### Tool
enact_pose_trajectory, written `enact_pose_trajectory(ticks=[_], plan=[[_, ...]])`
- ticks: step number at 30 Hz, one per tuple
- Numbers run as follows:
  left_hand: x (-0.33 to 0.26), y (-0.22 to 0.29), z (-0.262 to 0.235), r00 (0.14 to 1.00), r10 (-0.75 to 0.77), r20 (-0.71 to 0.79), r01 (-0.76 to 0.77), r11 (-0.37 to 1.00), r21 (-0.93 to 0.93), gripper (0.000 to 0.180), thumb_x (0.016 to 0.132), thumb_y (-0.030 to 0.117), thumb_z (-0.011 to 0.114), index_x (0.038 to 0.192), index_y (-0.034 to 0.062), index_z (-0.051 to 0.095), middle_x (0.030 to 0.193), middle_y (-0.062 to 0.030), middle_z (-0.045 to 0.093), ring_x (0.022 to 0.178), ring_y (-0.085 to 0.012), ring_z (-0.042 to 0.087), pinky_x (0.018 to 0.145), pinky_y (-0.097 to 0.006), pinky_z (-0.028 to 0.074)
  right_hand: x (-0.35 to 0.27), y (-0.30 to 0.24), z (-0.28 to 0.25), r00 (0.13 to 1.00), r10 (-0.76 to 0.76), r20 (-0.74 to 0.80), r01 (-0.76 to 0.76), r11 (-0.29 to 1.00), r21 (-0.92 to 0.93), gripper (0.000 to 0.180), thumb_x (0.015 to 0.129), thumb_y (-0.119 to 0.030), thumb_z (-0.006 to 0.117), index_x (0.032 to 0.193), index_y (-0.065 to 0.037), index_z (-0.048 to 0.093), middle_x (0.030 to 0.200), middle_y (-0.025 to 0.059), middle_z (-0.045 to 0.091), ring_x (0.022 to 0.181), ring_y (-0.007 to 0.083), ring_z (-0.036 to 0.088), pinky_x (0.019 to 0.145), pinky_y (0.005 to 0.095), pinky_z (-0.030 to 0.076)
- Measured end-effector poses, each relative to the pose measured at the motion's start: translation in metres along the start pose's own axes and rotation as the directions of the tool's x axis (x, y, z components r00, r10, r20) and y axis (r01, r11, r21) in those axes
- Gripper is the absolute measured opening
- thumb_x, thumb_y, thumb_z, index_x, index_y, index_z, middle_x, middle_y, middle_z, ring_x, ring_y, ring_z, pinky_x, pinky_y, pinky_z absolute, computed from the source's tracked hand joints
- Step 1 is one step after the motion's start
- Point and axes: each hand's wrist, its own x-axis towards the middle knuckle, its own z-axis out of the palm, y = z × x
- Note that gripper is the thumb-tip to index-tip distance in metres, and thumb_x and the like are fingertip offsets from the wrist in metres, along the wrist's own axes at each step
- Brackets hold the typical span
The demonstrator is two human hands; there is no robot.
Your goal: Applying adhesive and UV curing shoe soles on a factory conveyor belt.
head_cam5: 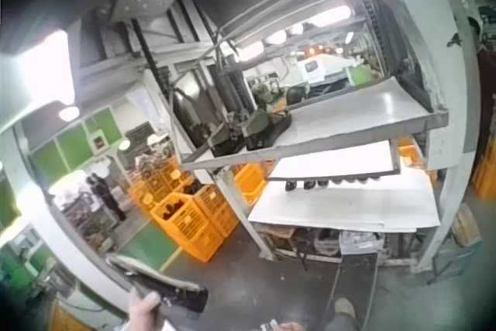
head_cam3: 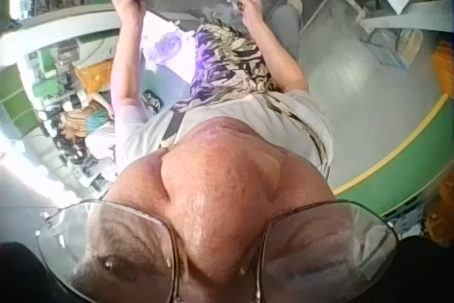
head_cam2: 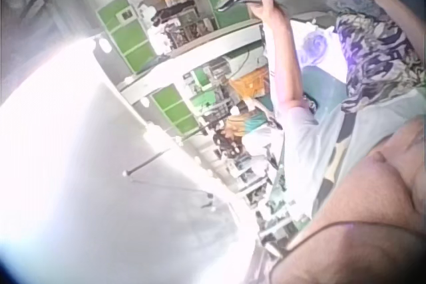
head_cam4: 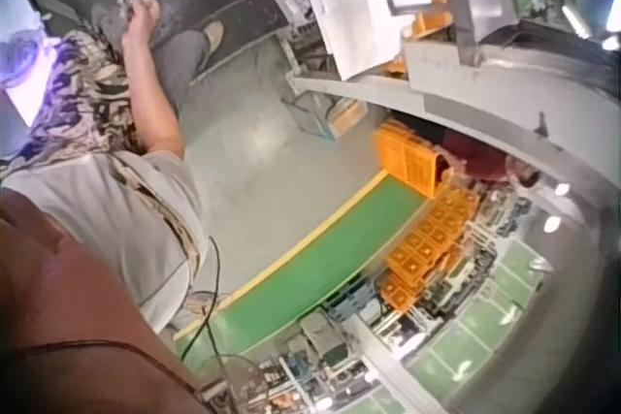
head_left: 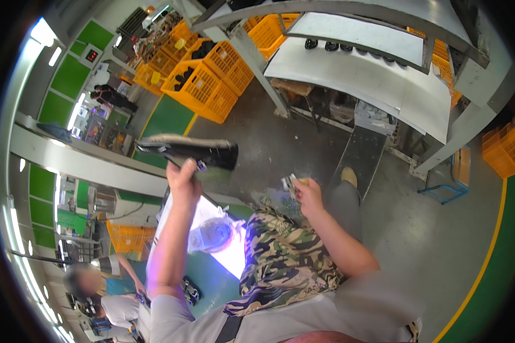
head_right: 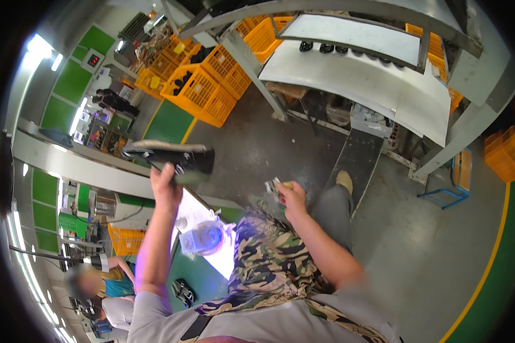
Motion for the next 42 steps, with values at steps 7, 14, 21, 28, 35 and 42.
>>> enact_pose_trajectory(ticks=[7,14,21,28,35,42], plan=[[0.183,0.101,0.148,0.937,0.273,0.217,-0.3,0.948,0.105,0.047,0.091,0.008,0.065,0.134,-0.0016,0.047,0.123,-0.0134,0.062,0.112,-0.0265,0.062,0.1,-0.044,0.05,0.034,0.033,-0.076,0.995,-0.033,-0.094,0.025,0.996,-0.088,0.017,0.085,-0.014,0.074,0.083,-0.011,0.058,0.072,-0.0015,0.059,0.059,0.0086,0.052,0.052,0.025,0.04],[0.253,0.151,0.332,0.823,0.219,0.524,-0.505,0.705,0.498,0.071,0.072,0.026,0.084,0.13,-0.0027,0.056,0.102,-0.0176,0.072,0.094,-0.0278,0.07,0.084,-0.035,0.056,0.056,0.031,-0.077,0.997,0.007,-0.082,-0.019,0.99,-0.143,0.017,0.083,-0.013,0.075,0.081,-0.011,0.058,0.071,-0.0004,0.059,0.059,0.01,0.053,0.053,0.0253,0.04],[0.242,0.092,0.393,0.833,0.321,0.45,-0.52,0.174,0.837,0.063,0.083,0.034,0.07,0.134,-0.0002,0.053,0.117,-0.0272,0.066,0.109,-0.0366,0.066,0.092,-0.042,0.054,0.07,0.051,-0.081,1.0,0.017,-0.019,-0.021,0.966,-0.258,0.017,0.085,-0.013,0.075,0.083,-0.01,0.058,0.071,0.0008,0.06,0.057,0.0101,0.053,0.05,0.0254,0.04],[0.096,0.019,0.247,0.367,0.72,0.588,-0.929,0.257,0.265,0.071,0.065,0.017,0.078,0.127,-0.004,0.051,0.126,-0.0247,0.056,0.119,-0.0426,0.053,0.104,-0.05,0.042,0.07,0.048,-0.098,0.991,0.064,-0.113,-0.091,0.963,-0.254,0.016,0.088,-0.018,0.074,0.091,-0.012,0.058,0.072,-0.0013,0.059,0.055,0.0089,0.052,0.046,0.0241,0.039],[-0.156,-0.029,-0.078,0.878,0.138,0.458,-0.473,0.383,0.793,0.066,0.072,0.011,0.08,0.132,0.0011,0.055,0.138,-0.0184,0.056,0.131,-0.0352,0.051,0.111,-0.047,0.04,0.08,0.052,-0.109,0.987,0.125,-0.098,-0.149,0.945,-0.291,0.014,0.088,-0.02,0.071,0.095,-0.014,0.06,0.079,-0.0014,0.06,0.066,0.0135,0.057,0.057,0.0318,0.043],[-0.462,-0.135,-0.3,0.339,-0.422,-0.841,0.902,-0.109,0.418,0.071,0.077,0.035,0.079,0.133,0.0015,0.054,0.133,-0.0197,0.058,0.124,-0.0371,0.056,0.107,-0.042,0.045,0.08,0.051,-0.114,0.968,0.243,-0.053,-0.243,0.873,-0.423,0.01,0.089,-0.022,0.07,0.094,-0.016,0.064,0.086,-0.0009,0.064,0.075,0.0158,0.059,0.065,0.0341,0.045]])
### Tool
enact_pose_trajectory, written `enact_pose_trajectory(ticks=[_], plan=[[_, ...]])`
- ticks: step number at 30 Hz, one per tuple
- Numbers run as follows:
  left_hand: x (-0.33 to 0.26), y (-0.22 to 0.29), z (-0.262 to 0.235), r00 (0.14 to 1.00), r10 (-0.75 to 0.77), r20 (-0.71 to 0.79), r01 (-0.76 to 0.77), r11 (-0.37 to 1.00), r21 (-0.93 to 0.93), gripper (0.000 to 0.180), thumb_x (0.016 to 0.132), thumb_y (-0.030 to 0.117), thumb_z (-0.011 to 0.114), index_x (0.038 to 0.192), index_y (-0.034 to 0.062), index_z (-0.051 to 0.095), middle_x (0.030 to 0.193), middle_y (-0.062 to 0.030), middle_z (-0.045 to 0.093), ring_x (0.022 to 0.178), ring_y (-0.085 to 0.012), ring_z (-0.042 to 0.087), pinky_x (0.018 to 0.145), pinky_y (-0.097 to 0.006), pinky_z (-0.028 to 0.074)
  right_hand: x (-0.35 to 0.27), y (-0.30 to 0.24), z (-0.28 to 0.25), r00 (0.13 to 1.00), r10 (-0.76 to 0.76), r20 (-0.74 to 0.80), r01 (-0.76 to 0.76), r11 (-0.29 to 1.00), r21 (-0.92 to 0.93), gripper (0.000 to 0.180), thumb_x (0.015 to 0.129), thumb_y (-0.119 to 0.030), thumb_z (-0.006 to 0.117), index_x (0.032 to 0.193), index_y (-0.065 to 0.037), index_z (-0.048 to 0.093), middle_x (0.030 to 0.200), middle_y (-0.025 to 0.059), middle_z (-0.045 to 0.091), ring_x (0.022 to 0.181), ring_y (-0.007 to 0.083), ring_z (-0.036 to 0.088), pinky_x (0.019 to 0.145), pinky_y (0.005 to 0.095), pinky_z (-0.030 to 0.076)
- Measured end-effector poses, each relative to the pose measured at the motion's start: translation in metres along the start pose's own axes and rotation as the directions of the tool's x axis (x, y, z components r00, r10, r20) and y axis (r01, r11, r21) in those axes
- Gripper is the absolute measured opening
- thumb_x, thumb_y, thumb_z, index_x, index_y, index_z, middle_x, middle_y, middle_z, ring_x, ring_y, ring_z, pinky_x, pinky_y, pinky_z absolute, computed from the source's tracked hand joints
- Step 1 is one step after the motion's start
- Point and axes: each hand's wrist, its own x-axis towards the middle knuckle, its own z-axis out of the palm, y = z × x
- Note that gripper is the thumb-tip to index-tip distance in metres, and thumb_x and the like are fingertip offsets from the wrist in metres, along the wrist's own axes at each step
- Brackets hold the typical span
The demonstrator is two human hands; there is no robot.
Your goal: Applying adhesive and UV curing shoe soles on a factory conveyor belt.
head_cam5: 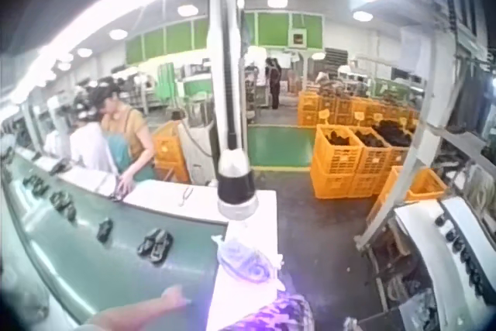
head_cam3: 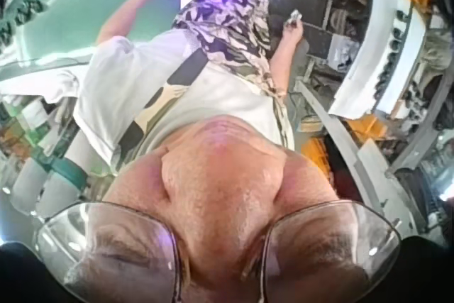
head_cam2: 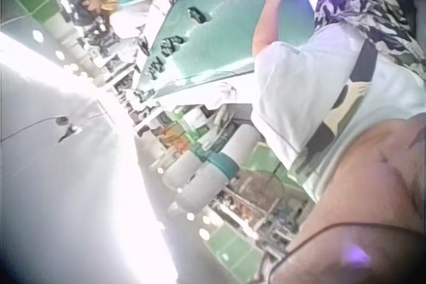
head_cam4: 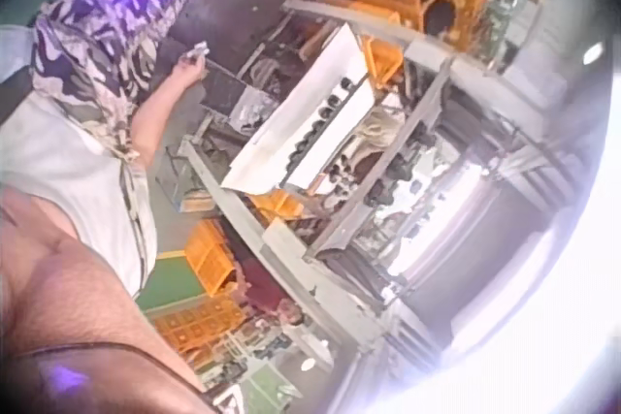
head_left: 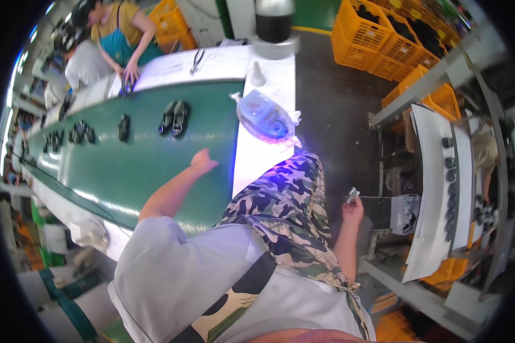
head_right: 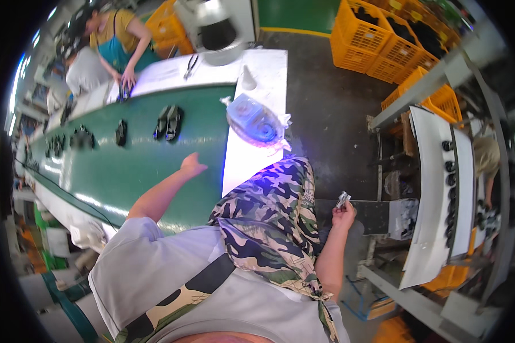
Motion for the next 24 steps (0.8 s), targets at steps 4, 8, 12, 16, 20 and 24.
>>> enact_pose_trajectory(ticks=[4,8,12,16,20,24], plan=[[-0.039,-0.112,0.096,0.967,-0.025,-0.252,0.041,0.997,0.06,0.061,0.079,0.034,0.077,0.127,0.0027,0.058,0.129,-0.0169,0.06,0.121,-0.0364,0.056,0.105,-0.044,0.045,-0.007,-0.018,0.034,1.0,0.016,-0.014,-0.018,0.993,-0.116,0.013,0.09,-0.024,0.069,0.096,-0.014,0.064,0.087,-0.0005,0.065,0.077,0.0161,0.059,0.066,0.0336,0.046],[-0.014,-0.125,0.107,0.921,-0.136,-0.364,0.042,0.966,-0.254,0.057,0.078,0.033,0.078,0.122,0.0021,0.06,0.124,-0.0165,0.062,0.115,-0.0366,0.057,0.1,-0.044,0.047,-0.015,-0.044,0.071,0.999,-0.029,0.04,0.036,0.98,-0.196,0.018,0.09,-0.021,0.068,0.106,-0.013,0.064,0.097,0.0011,0.067,0.082,0.0166,0.06,0.067,0.0338,0.046],[0.072,-0.146,0.069,0.786,-0.281,-0.55,0.007,0.895,-0.447,0.065,0.074,0.035,0.081,0.124,0.0,0.058,0.123,-0.0205,0.061,0.115,-0.0378,0.057,0.099,-0.045,0.046,-0.015,-0.051,0.124,0.988,-0.061,0.143,0.109,0.926,-0.36,0.02,0.089,-0.017,0.069,0.108,-0.011,0.064,0.099,0.0043,0.069,0.086,0.0186,0.062,0.066,0.0328,0.046],[0.163,-0.132,-0.022,0.705,-0.278,-0.653,-0.032,0.907,-0.42,0.071,0.069,0.034,0.084,0.126,0.0016,0.056,0.127,-0.0201,0.059,0.118,-0.0379,0.056,0.102,-0.045,0.045,-0.019,-0.033,0.183,0.979,-0.115,0.17,0.183,0.865,-0.467,0.022,0.087,-0.009,0.072,0.107,-0.01,0.064,0.098,0.0037,0.069,0.09,0.0192,0.065,0.07,0.0336,0.047],[0.203,-0.13,-0.082,0.762,-0.053,-0.645,0.127,0.99,0.068,0.077,0.07,0.044,0.082,0.136,0.0136,0.056,0.146,-0.0153,0.044,0.135,-0.035,0.042,0.108,-0.051,0.04,-0.029,0.003,0.26,0.967,-0.127,0.221,0.243,0.723,-0.647,0.022,0.082,-0.01,0.079,0.101,-0.01,0.067,0.088,-0.0007,0.068,0.075,0.0108,0.065,0.058,0.023,0.046],[0.206,-0.087,-0.119,0.927,-0.249,-0.282,0.302,0.939,0.166,0.073,0.071,0.05,0.08,0.135,0.0204,0.059,0.156,-0.0145,0.031,0.142,-0.0366,0.031,0.109,-0.06,0.035,-0.028,0.033,0.299,0.86,-0.202,0.469,0.495,0.551,-0.672,0.016,0.079,-0.007,0.082,0.089,-0.006,0.07,0.081,-0.0025,0.065,0.069,0.0076,0.059,0.06,0.0231,0.046]])
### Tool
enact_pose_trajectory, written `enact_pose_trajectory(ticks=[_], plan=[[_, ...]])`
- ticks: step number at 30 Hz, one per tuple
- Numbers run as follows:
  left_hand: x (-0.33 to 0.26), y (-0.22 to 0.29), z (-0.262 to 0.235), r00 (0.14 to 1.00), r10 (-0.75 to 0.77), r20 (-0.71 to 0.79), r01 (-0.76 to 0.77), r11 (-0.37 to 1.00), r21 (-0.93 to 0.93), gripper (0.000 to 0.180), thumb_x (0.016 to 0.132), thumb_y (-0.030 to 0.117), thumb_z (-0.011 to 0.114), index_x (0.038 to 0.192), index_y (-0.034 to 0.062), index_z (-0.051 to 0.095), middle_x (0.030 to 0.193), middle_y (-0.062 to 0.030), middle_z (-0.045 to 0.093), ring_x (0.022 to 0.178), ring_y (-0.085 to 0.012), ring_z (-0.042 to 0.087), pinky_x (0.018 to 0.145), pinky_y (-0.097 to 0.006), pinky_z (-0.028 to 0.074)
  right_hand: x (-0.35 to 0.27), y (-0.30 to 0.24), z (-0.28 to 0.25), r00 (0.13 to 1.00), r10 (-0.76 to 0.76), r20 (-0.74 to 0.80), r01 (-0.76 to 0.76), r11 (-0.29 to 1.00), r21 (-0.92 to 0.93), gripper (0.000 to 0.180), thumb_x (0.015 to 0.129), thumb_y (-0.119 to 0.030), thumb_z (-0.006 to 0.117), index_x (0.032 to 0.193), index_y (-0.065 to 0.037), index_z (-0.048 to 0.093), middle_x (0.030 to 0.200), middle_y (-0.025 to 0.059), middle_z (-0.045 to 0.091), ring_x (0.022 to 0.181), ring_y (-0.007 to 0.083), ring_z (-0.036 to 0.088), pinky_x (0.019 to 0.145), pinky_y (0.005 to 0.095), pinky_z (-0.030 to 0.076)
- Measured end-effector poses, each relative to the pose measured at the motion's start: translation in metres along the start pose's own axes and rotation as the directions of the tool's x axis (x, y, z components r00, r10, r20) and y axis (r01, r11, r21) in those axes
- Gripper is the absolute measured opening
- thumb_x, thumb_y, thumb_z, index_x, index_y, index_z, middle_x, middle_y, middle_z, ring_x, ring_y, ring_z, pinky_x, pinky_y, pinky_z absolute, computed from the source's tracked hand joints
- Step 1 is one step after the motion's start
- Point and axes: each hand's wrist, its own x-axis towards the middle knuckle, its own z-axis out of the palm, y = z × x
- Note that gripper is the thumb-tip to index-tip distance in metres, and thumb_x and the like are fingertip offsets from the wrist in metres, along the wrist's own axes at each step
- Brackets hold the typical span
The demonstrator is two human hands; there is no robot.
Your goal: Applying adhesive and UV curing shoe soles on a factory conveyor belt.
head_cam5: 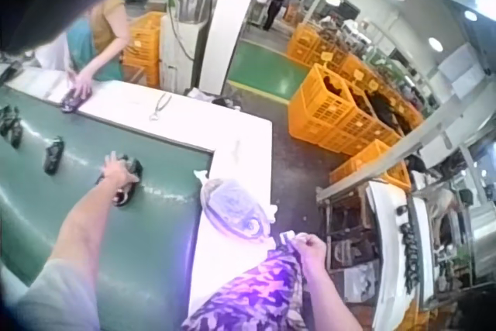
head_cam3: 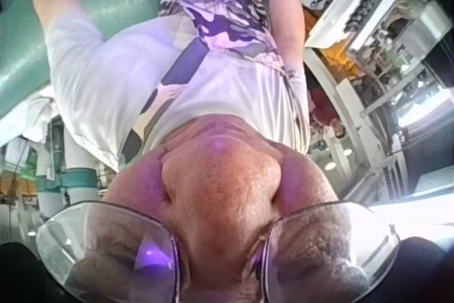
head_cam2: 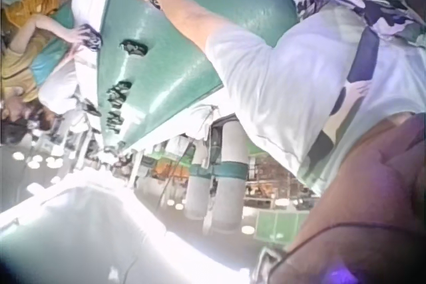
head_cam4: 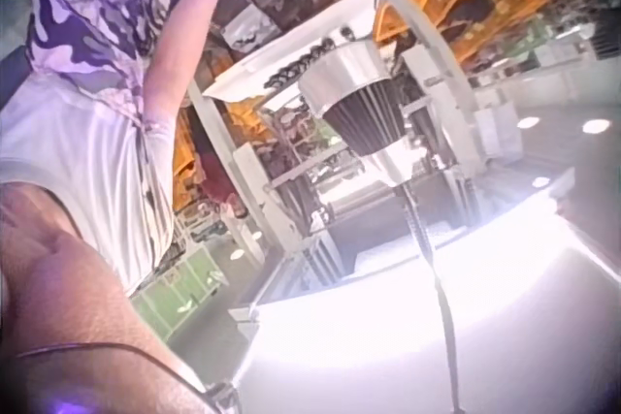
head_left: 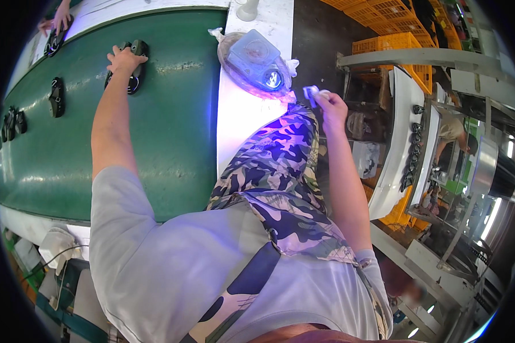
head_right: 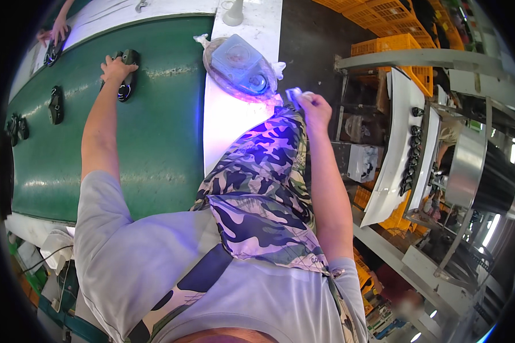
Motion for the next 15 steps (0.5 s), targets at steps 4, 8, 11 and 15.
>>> enact_pose_trajectory(ticks=[4,8,11,15], plan=[[-0.006,0.002,0.0,0.999,-0.011,0.045,0.013,0.999,-0.046,0.059,0.073,0.045,0.081,0.123,0.018,0.067,0.159,-0.0104,0.026,0.145,-0.0363,0.025,0.111,-0.062,0.03,0.024,0.009,0.039,0.973,-0.212,0.087,0.229,0.914,-0.334,0.014,0.076,-0.01,0.082,0.082,-0.004,0.071,0.079,0.0022,0.067,0.07,0.0143,0.063,0.068,0.0274,0.051],[-0.046,0.004,-0.005,0.893,0.442,-0.088,-0.421,0.888,0.183,0.05,0.069,0.025,0.083,0.115,0.0137,0.071,0.162,-0.0105,0.022,0.148,-0.0387,0.021,0.112,-0.064,0.03,0.017,-0.008,0.073,0.884,-0.37,0.286,0.465,0.628,-0.624,0.016,0.071,-0.017,0.081,0.082,-0.01,0.073,0.082,0.0085,0.068,0.077,0.0259,0.067,0.073,0.0364,0.053],[-0.088,-0.013,0.025,0.55,0.827,-0.113,-0.828,0.558,0.058,0.041,0.061,0.005,0.08,0.101,0.0103,0.072,0.161,-0.0144,0.026,0.149,-0.04,0.022,0.116,-0.06,0.028,0.018,-0.016,0.089,0.782,-0.456,0.426,0.616,0.456,-0.643,0.012,0.072,-0.017,0.078,0.081,-0.011,0.073,0.083,0.0076,0.067,0.083,0.0294,0.065,0.073,0.0418,0.051],[-0.138,-0.034,0.033,0.303,0.908,0.29,-0.934,0.344,-0.1,0.043,0.062,0.006,0.081,0.103,0.0079,0.071,0.159,-0.018,0.029,0.148,-0.0408,0.024,0.119,-0.051,0.029,0.02,-0.018,0.096,0.706,-0.426,0.565,0.696,0.27,-0.666,0.007,0.076,-0.016,0.074,0.082,-0.013,0.073,0.084,0.0064,0.067,0.086,0.0272,0.063,0.075,0.0414,0.047]])
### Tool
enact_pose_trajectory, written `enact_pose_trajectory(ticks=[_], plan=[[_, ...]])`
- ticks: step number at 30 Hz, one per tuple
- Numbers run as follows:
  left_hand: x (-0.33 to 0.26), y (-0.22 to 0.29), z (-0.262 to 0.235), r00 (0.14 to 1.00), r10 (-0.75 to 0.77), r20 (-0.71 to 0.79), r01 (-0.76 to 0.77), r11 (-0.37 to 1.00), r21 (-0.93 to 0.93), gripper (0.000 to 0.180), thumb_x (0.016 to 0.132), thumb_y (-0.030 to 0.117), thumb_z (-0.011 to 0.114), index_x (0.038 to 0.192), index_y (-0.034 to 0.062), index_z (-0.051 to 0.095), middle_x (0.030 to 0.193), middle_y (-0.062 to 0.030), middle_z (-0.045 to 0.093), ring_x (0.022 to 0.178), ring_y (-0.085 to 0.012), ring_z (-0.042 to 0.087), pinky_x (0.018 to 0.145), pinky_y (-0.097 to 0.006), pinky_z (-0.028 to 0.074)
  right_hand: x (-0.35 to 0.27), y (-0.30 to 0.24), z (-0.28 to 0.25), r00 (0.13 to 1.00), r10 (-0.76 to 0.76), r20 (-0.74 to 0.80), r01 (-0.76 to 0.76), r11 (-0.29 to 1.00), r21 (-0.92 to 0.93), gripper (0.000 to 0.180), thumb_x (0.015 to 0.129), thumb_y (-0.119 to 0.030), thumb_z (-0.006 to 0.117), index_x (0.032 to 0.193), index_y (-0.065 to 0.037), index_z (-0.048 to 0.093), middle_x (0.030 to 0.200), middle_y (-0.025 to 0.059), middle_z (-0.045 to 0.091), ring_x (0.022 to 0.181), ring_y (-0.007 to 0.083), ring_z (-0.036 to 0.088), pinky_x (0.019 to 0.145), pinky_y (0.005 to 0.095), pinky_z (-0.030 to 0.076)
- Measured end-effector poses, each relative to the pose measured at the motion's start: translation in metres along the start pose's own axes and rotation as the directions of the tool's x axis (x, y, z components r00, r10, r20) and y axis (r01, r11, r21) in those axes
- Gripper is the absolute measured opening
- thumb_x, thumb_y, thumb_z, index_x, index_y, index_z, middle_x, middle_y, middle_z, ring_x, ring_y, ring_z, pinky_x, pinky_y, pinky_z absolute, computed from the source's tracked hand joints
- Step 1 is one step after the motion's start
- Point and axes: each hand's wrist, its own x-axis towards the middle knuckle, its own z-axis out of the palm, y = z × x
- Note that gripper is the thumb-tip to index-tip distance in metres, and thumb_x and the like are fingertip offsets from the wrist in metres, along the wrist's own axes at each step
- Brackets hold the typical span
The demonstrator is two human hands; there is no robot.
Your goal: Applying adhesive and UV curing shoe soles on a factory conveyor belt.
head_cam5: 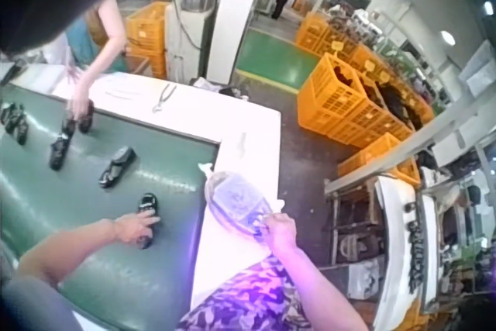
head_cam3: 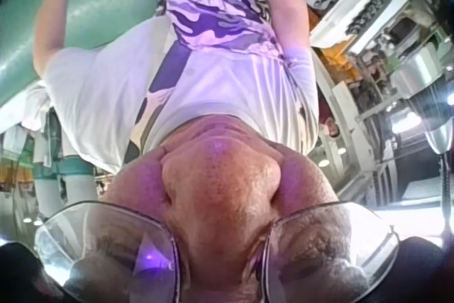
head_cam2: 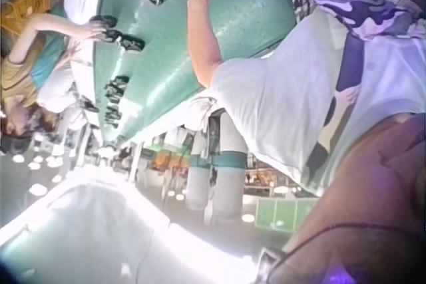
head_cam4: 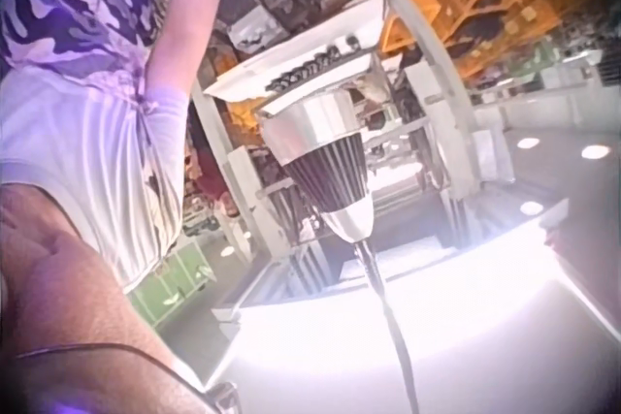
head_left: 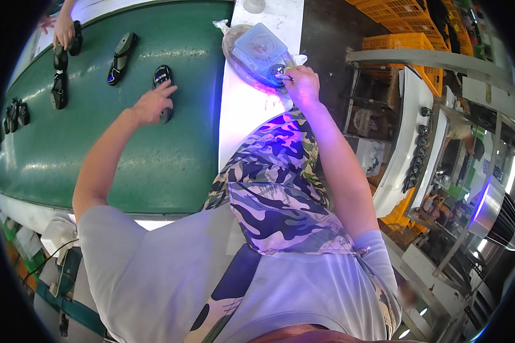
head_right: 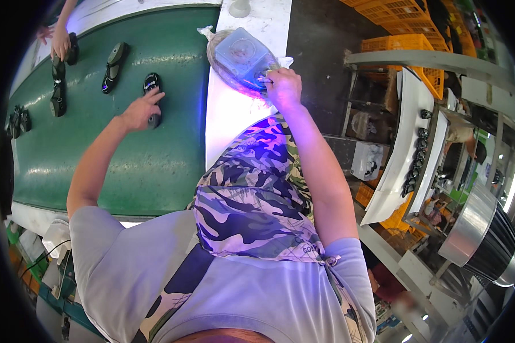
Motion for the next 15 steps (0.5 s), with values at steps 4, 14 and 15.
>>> enact_pose_trajectory(ticks=[4,14,15], plan=[[-0.001,0.044,-0.003,0.944,-0.321,-0.079,0.283,0.907,-0.311,0.072,0.065,0.02,0.086,0.13,0.006,0.058,0.16,-0.0207,0.024,0.147,-0.041,0.024,0.118,-0.046,0.032,0.001,-0.003,0.002,1.0,-0.015,0.021,0.016,0.999,-0.045,0.007,0.077,-0.016,0.072,0.084,-0.014,0.073,0.086,0.0055,0.068,0.089,0.0269,0.063,0.078,0.0409,0.045],[0.04,0.033,0.0,0.511,-0.847,0.146,0.828,0.44,-0.348,0.115,0.065,0.035,0.09,0.152,0.0019,0.022,0.144,-0.0236,0.046,0.115,-0.039,0.062,0.096,-0.046,0.054,0.0,-0.009,-0.009,0.98,-0.187,0.061,0.195,0.964,-0.181,0.01,0.075,-0.015,0.071,0.085,-0.014,0.073,0.092,0.0054,0.068,0.094,0.0249,0.064,0.081,0.0409,0.045],[0.036,0.027,0.0,0.506,-0.84,0.195,0.828,0.411,-0.381,0.11,0.063,0.036,0.09,0.149,-0.001,0.032,0.133,-0.0243,0.059,0.11,-0.0379,0.066,0.095,-0.046,0.054,-0.001,-0.009,-0.01,0.977,-0.149,0.154,0.179,0.962,-0.207,0.01,0.075,-0.016,0.072,0.084,-0.014,0.073,0.091,0.0062,0.069,0.092,0.0251,0.065,0.08,0.0414,0.046]])
